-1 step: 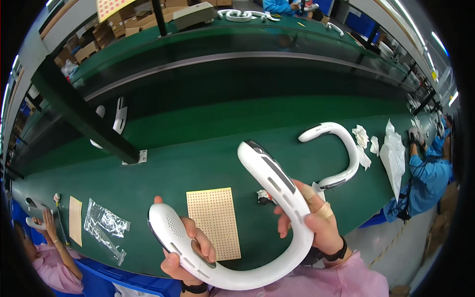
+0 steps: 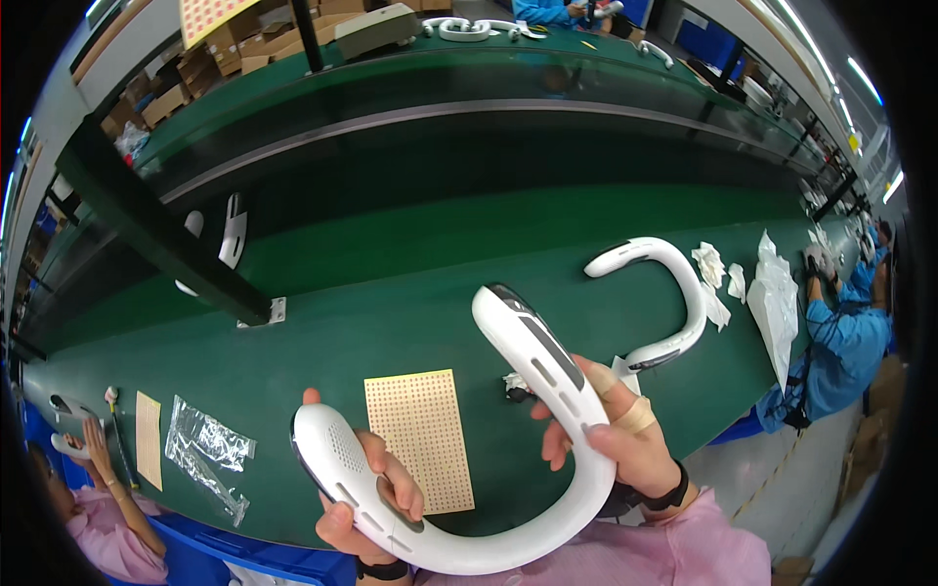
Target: The person picks up a neck massager from a blue bin, inspects it, and wipes the metal plates with a cloth. They then tap the device with a hammer, apply a small sticker from a sheet, and place it onto the conveyor belt.
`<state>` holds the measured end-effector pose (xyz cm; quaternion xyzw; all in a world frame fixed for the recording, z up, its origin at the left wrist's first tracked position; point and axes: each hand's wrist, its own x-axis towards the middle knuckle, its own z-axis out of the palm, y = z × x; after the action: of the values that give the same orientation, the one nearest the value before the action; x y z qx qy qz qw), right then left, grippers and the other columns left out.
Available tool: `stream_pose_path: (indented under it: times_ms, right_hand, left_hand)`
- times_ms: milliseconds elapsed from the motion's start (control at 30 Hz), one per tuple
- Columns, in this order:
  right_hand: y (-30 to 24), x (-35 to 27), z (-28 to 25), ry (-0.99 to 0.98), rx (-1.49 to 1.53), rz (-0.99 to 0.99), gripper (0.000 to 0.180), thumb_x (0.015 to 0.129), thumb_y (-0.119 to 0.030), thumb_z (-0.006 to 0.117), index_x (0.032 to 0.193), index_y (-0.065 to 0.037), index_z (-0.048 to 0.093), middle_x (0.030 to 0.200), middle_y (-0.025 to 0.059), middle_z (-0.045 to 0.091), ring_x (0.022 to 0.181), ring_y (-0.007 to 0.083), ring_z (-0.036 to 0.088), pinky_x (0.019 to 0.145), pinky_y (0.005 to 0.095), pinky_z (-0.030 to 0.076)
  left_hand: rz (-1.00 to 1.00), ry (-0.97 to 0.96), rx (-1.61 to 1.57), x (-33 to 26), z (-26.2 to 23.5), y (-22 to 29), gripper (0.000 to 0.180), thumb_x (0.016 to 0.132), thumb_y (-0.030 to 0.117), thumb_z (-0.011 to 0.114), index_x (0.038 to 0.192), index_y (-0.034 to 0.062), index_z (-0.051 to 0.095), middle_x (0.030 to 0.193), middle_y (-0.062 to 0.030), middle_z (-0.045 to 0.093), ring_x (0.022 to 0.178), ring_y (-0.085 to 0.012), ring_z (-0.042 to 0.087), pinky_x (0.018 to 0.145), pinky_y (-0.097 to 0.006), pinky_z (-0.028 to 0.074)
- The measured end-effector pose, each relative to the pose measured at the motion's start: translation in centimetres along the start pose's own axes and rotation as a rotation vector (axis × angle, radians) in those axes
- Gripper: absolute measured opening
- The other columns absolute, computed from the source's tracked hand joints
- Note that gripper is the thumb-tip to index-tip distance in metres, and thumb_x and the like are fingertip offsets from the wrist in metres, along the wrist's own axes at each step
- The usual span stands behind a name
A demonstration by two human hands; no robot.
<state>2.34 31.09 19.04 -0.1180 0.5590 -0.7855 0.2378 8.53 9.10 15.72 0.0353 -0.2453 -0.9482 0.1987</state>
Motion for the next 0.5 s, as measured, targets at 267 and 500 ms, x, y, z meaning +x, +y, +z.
stream_pose_path:
  times_ms: [267,500]
  right_hand:
    - [-0.4,-0.3,-0.6,-0.065,0.021,0.097,0.062,0.086,-0.015,0.052,0.138,0.003,0.024,0.117,0.0226,0.052,0.093,0.0235,0.061,0.078,0.0335,0.052]
    - [0.6,-0.8,-0.4,0.003,0.023,0.128,0.058,0.086,-0.023,0.055,0.132,0.005,0.034,0.109,0.0186,0.056,0.087,0.0192,0.061,0.075,0.0305,0.052]
  left_hand:
    - [-0.098,-0.172,0.108,0.4,-0.9,1.2,0.093,0.074,0.024,0.056,0.143,0.0158,-0.005,0.081,-0.0168,0.042,0.046,-0.0251,0.053,0.031,-0.035,0.048]
    - [-0.139,-0.151,0.174,0.0,-0.2,1.8,0.098,0.070,0.022,0.059,0.143,0.0170,-0.006,0.080,-0.0172,0.043,0.043,-0.0270,0.053,0.034,-0.038,0.051]
